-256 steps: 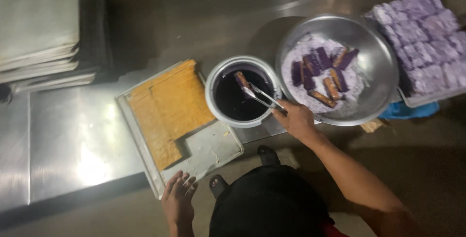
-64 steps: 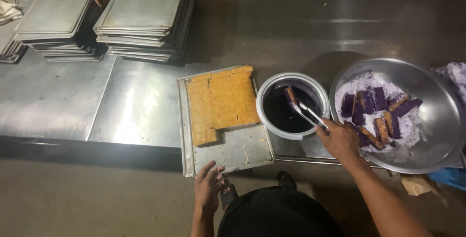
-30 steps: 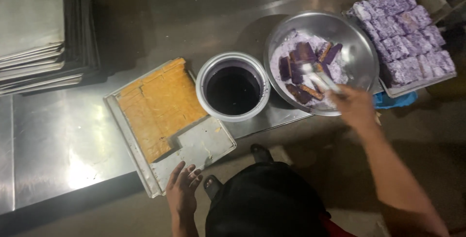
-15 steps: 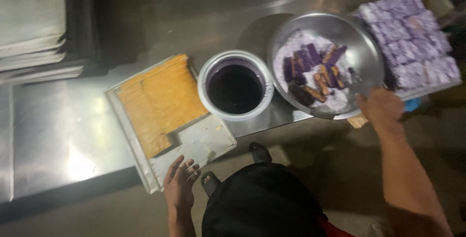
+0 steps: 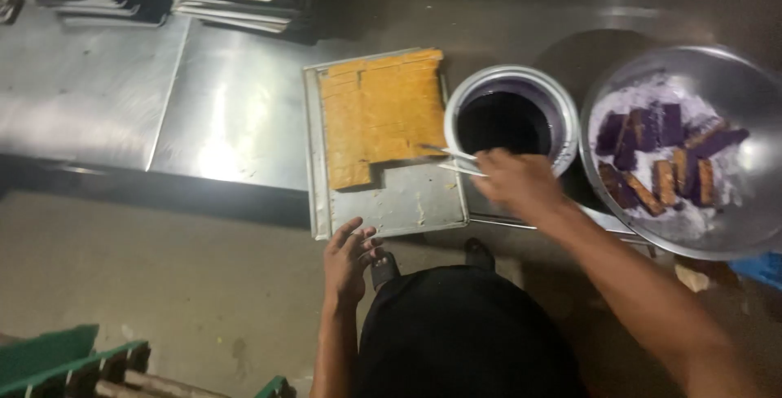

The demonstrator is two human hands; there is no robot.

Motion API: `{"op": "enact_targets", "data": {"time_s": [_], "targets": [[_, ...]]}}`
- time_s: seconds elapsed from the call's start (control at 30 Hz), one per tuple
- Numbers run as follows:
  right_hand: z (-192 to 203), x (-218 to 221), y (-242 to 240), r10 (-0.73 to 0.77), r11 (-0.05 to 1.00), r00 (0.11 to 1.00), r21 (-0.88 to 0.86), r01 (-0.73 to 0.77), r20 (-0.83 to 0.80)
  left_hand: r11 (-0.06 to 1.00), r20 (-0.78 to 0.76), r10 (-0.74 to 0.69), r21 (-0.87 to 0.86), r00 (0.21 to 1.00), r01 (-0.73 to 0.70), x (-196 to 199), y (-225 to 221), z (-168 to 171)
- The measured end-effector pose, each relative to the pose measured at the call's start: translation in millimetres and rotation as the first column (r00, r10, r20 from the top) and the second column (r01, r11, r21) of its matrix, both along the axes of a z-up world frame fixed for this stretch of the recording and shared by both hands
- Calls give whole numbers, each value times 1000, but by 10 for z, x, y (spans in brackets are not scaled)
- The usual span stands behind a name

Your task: Dipping slices of bread into a dark ube syrup and coating them with shredded coconut flakes.

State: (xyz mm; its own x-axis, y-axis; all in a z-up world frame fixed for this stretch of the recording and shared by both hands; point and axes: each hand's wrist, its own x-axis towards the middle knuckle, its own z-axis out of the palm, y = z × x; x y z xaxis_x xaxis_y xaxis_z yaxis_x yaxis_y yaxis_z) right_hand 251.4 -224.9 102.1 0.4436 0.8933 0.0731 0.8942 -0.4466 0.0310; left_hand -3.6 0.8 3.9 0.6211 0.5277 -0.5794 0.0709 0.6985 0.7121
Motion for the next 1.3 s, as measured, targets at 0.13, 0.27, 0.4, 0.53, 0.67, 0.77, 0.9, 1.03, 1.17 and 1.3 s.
{"op": "enact_targets", "data": {"time_s": [0.13,0.27,0.4,0.53,0.67,0.77,0.9,1.03,1.17,1.3], "targets": [[-103,-31,552,89,994,996,64,-86,-32,996,14,87,16,996,-88,-250,31,-8],[-252,55,796,171,985,984,-13,-171,52,984,-12,177,12,984,-177,-501,47,-79],[-236,101,874,239,971,964,-35,-236,113,970,-61,242,-12,968,-243,-658,17,-97],[-204,153,935,258,966,961,-42,-255,103,965,-89,259,-11,962,-261,-681,-15,-62],[-168,211,995,262,962,963,-94,-255,66,965,-82,260,-1,962,-261,-655,-41,-47],[-178,226,1024,266,959,963,-110,-261,37,967,-64,255,-2,965,-255,-633,-28,-73],[-256,246,1054,284,956,958,-86,-280,34,967,-44,255,-9,966,-255,-612,-12,-82],[-228,242,1105,272,957,962,-116,-266,38,967,-49,255,-7,966,-255,-583,2,-20],[-199,238,1123,275,954,961,-133,-268,40,967,-77,251,-17,965,-253,-566,23,-100],[-147,238,1151,276,951,960,-160,-265,48,965,-59,256,-38,965,-258,-566,50,-198]]}}
